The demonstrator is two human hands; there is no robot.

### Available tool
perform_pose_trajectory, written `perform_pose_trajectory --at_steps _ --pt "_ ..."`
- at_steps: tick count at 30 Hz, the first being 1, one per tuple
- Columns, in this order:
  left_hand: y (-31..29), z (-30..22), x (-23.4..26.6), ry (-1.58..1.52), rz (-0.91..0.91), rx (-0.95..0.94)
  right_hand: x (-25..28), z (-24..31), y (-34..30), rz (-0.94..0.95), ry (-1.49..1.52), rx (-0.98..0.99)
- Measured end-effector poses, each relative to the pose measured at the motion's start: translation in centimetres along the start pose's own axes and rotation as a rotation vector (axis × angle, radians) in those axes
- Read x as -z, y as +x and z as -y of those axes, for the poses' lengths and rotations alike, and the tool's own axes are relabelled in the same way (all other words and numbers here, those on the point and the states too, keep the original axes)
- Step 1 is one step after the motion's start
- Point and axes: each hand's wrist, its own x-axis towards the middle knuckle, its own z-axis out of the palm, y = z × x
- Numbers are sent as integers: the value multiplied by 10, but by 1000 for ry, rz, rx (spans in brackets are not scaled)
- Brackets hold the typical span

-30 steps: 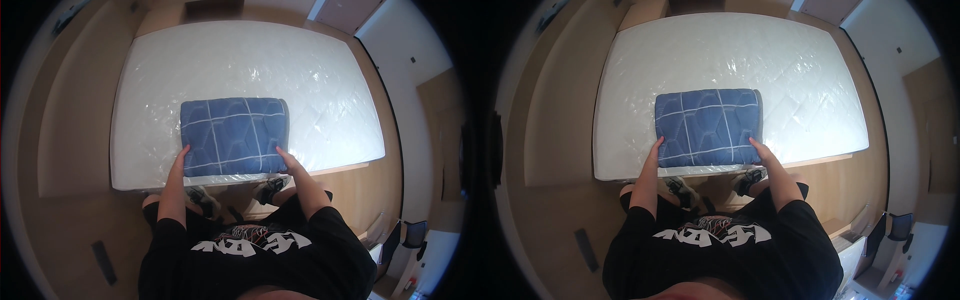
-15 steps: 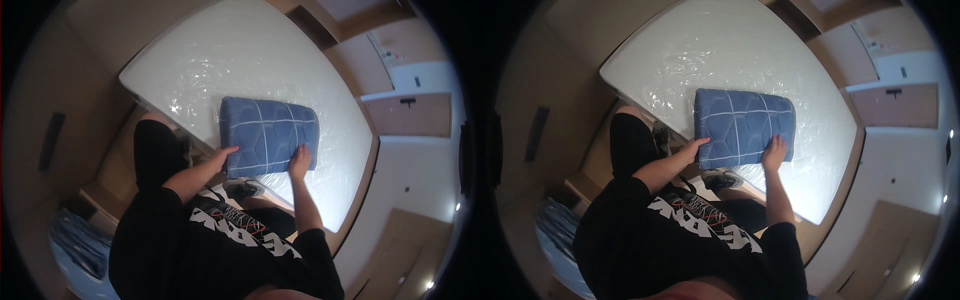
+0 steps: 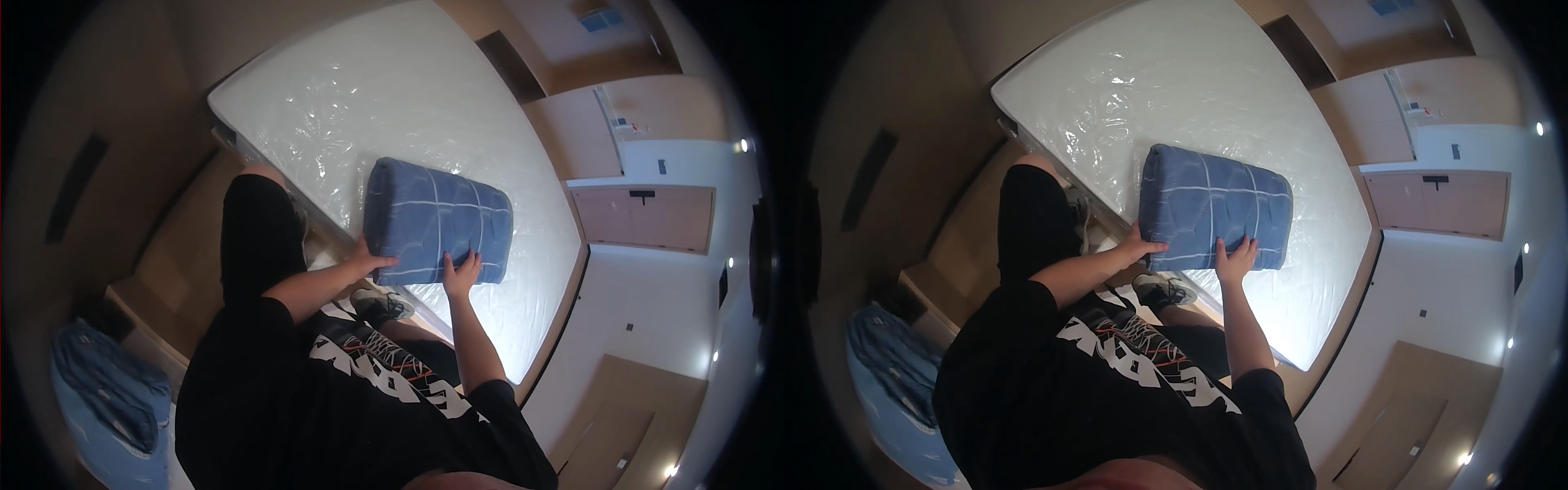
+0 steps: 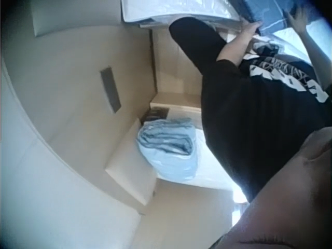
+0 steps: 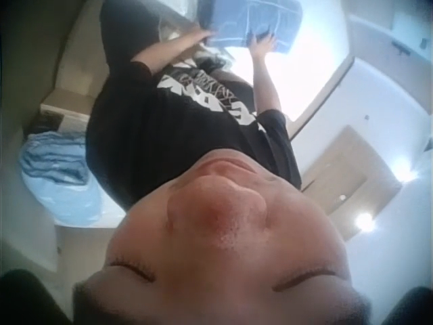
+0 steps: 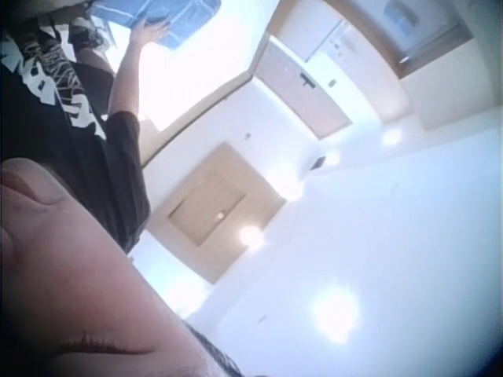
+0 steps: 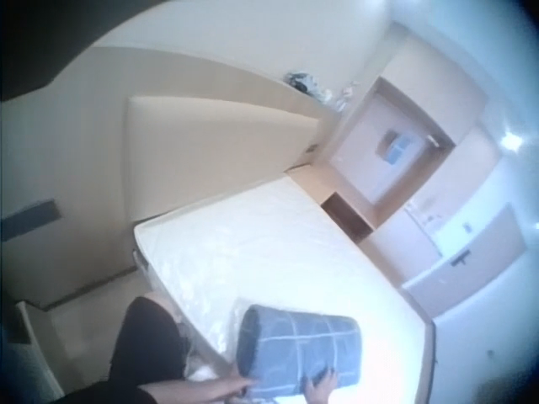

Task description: The person folds, unfolds, flips, and refolds a mattress pad on top of a bed mattress by hand.

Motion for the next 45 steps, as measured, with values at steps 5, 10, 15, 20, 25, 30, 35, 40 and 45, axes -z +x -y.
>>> perform_pose_trajectory --at_steps 5,10,15,20,25,30,35,40,45 --pt "-1 -7 -1 -20 1 19 -5 2 6 -147 168 -148" --pt "5 -3 -1 -39 44 163 -21 -13 6 -180 1034 -713" --pt "-28 10 -23 149 398 544 -54 -29 -12 124 1498 -1016" --pt "-51 -14 -31 601 756 631 -34 -40 -30 80 1472 -854" --pt "-31 -108 -5 1027 811 905 11 -28 -42 24 1456 -799" --pt "15 -236 -15 581 797 336 30 -9 -56 -15 1497 -1039" --pt "119 -262 -40 889 365 -54 33 -9 -60 59 1679 -1062" --pt "166 -214 -42 844 218 586 17 -16 -59 82 1652 -975" --pt "148 -185 -33 260 404 661 19 -24 -56 74 1791 -805"
